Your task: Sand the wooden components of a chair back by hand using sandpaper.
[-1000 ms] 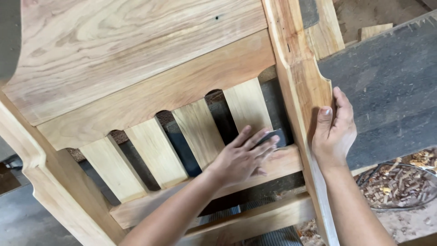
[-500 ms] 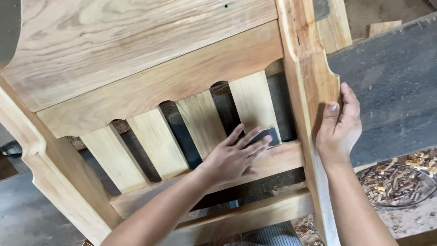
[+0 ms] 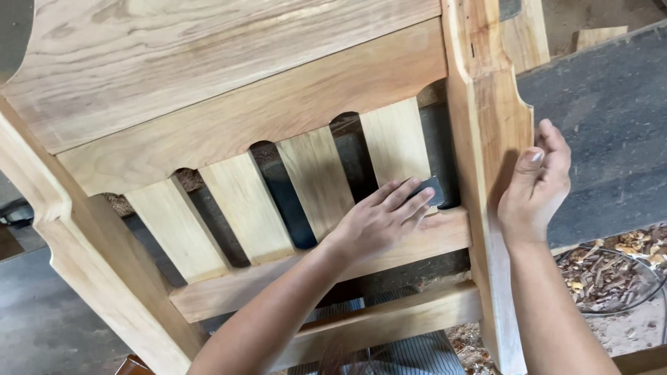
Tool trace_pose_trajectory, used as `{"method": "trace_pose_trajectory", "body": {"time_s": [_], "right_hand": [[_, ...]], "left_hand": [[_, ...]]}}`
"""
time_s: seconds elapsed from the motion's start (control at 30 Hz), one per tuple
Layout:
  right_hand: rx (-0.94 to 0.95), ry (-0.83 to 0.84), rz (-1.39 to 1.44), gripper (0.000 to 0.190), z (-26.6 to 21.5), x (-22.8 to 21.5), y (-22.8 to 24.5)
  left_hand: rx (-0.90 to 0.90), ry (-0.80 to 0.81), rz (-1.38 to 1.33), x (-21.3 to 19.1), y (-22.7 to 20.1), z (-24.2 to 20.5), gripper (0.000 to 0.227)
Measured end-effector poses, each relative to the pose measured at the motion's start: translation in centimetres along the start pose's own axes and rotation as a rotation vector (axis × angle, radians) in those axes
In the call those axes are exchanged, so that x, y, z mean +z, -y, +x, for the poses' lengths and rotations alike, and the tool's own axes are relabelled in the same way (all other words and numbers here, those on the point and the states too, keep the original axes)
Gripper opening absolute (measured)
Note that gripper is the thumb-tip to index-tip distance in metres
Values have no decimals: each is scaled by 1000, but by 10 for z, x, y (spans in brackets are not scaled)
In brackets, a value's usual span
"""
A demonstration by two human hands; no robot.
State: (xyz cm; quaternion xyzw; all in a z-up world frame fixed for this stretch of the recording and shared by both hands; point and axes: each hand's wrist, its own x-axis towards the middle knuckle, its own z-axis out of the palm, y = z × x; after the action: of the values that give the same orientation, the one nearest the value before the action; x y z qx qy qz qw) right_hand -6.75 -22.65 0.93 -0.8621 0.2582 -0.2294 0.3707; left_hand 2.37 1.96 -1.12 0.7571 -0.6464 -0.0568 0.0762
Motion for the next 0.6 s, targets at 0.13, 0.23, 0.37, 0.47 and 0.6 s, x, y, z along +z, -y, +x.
{"method": "trace_pose_trajectory", "body": {"time_s": [0.13,0.23,0.37,0.47,0.6], "right_hand": [[-29,56,-163,65,8,0,30],[-66,193,-478,79,-15,-9,30],[-85,409,-733,80,-126,-52,-19],[-103,455,-771,79,-195,-82,-52],[-37,476,-835,81,-159,-62,-36]], "left_hand": [[-50,-28,-144,-8,-10,-8,50],[-217,-202,-373,-9,-18,-6,57],[-518,-471,-719,-16,-24,-12,61],[-675,-542,-897,-26,-27,-30,61],[-813,-623,-1075,-24,-33,-55,59]]}}
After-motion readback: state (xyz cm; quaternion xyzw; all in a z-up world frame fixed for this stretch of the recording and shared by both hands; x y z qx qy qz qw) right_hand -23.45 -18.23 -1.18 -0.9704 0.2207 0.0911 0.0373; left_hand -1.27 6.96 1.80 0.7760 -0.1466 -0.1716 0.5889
